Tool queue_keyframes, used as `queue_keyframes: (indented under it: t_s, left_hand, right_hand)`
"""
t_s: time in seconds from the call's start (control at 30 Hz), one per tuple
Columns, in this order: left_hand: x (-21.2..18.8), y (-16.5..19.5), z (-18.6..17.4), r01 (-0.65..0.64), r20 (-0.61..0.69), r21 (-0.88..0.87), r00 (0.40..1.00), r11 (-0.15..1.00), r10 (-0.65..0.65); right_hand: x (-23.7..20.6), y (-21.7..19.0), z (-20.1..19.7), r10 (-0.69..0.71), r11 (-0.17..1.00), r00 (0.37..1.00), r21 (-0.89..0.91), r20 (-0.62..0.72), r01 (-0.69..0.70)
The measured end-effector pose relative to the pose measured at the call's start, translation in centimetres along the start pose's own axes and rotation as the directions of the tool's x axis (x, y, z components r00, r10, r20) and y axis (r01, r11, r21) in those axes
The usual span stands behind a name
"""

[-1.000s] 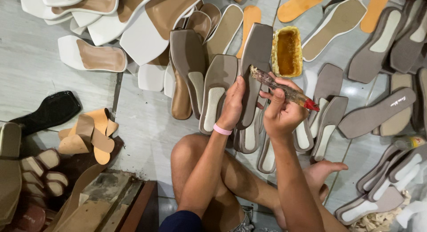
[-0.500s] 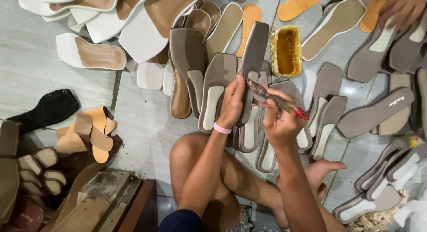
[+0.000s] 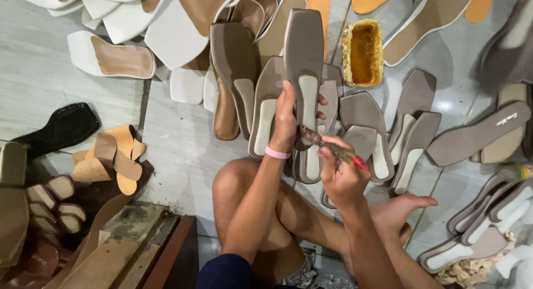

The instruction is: The person sits on the floor and applies adhesive to the insole area of a shoe sole using a brush. They repeatedly dip the brush into a container of glue and spread it evenly across the surface of the insole, handling multiple sole pieces one at a time.

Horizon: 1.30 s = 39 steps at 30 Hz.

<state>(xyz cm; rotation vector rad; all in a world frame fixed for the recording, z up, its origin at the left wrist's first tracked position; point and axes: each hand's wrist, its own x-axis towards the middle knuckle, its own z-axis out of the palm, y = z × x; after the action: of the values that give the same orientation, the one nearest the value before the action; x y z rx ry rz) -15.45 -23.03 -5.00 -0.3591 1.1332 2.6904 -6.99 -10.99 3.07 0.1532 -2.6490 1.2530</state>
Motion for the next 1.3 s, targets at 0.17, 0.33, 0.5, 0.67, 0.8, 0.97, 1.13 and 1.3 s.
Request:
queue_keyframes:
  t_s: [0.17, 0.33, 0.5, 0.67, 0.8, 0.97, 1.13, 1.3]
  left_hand:
    - [-0.2, 0.3, 0.4, 0.011, 0.004, -0.124, 1.0, 0.992, -0.011]
    - [-0.1, 0.3, 0.5, 0.052, 0.087, -0.24, 0.996, 0.969, -0.032]
    - [0.1, 0.4, 0.1, 0.196, 0.224, -0.369, 0.967, 0.909, -0.118]
    - [-0.3, 0.7, 0.2, 0.211, 0.241, -0.338, 0.961, 0.917, -0.132]
    - [-0.6, 1.1, 0.5, 0.183, 0.228, -0.267, 0.966, 0.946, -0.123]
    - [-0.6, 1.4, 0.5, 0.212, 0.233, -0.277, 0.961, 0.937, -0.149]
    - [-0.6, 1.3, 0.4, 0.137, 0.161, -0.25, 0.982, 0.959, -0.098]
    - [-0.3, 1.1, 0.2, 0.11, 0.116, -0.273, 0.99, 0.956, -0.08]
  right_hand:
    - [-1.2, -0.3, -1.1, 0.014, 0.999, 0.998, -0.051, 0.056, -0.011]
    - [-2.1, 0.3, -1.9, 0.053, 0.998, 0.996, 0.017, 0.076, -0.054]
    - [-1.2, 2.1, -3.2, 0.084, 0.96, 0.995, 0.273, -0.057, -0.065]
    - [3.2, 3.9, -2.9, -0.099, 0.942, 0.98, 0.302, -0.172, 0.148]
    - [7.0, 4.1, -2.7, -0.182, 0.92, 0.979, 0.336, -0.093, 0.203]
    - [8.9, 3.8, -2.2, -0.151, 0.95, 0.988, 0.275, -0.001, 0.146]
    - [6.8, 3.8, -1.5, -0.155, 0.961, 0.988, 0.228, -0.017, 0.155]
    - [3.1, 2.5, -1.1, -0.078, 0.993, 0.996, 0.083, -0.043, 0.082]
